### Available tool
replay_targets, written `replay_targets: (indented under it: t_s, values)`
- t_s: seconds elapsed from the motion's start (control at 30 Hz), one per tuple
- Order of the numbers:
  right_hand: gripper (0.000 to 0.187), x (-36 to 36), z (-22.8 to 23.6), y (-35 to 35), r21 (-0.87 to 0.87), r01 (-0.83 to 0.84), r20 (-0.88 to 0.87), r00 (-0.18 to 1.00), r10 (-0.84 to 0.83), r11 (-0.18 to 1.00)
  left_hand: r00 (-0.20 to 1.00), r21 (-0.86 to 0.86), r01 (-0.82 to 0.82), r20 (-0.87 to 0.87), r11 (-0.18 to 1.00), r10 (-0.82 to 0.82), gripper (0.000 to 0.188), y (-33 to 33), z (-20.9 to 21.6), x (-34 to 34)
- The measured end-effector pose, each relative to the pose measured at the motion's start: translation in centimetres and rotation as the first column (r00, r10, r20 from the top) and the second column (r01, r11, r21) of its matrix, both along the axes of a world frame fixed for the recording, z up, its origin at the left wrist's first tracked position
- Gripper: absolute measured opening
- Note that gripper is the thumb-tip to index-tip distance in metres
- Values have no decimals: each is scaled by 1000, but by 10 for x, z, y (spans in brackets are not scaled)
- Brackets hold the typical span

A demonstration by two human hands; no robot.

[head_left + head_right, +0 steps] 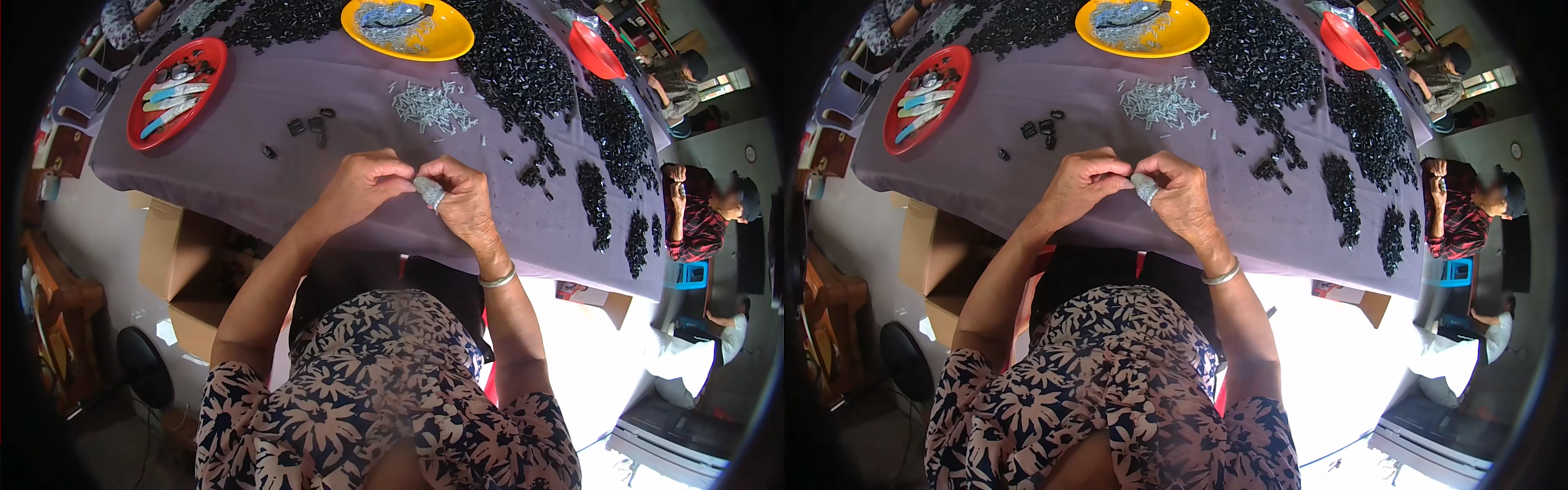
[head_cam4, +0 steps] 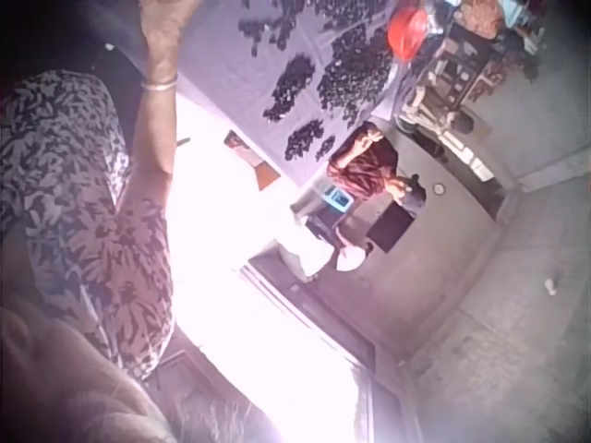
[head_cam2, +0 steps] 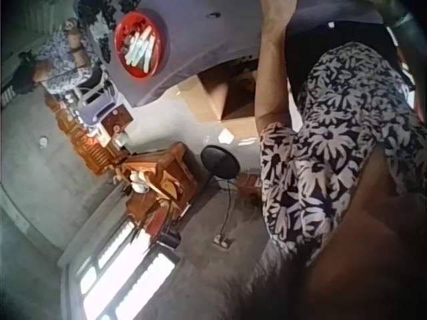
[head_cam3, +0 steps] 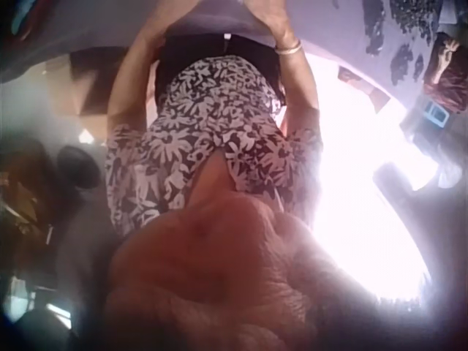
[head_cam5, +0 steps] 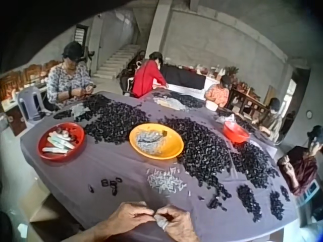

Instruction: Assembling small plastic housings by manually inserting metal pins into them at a production table.

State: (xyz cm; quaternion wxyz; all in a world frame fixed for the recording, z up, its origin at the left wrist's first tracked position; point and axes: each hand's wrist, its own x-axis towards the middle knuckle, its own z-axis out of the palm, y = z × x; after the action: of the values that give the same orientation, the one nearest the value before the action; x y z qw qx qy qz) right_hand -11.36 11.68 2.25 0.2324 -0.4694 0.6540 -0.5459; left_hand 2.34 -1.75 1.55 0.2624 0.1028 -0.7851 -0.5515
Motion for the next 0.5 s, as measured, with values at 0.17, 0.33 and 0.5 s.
replay_targets:
  t_s: [0.17, 0.33, 0.5]
  values:
    - [8, -4, -2, 5, 40, -63, -110, 992, 67, 997, 998, -283, 54, 26, 958, -49, 16, 1, -3, -1]
    - [7, -15, 17, 1, 206, -119, -148, 977, 151, 971, 995, -188, 35, 101, 982, -16, 16, 1, -3, 0]
    - [8, -44, 33, -19, 105, -38, -411, 908, 78, 994, 978, -463, -119, 99, 879, 184, 12, 0, -12, 0]
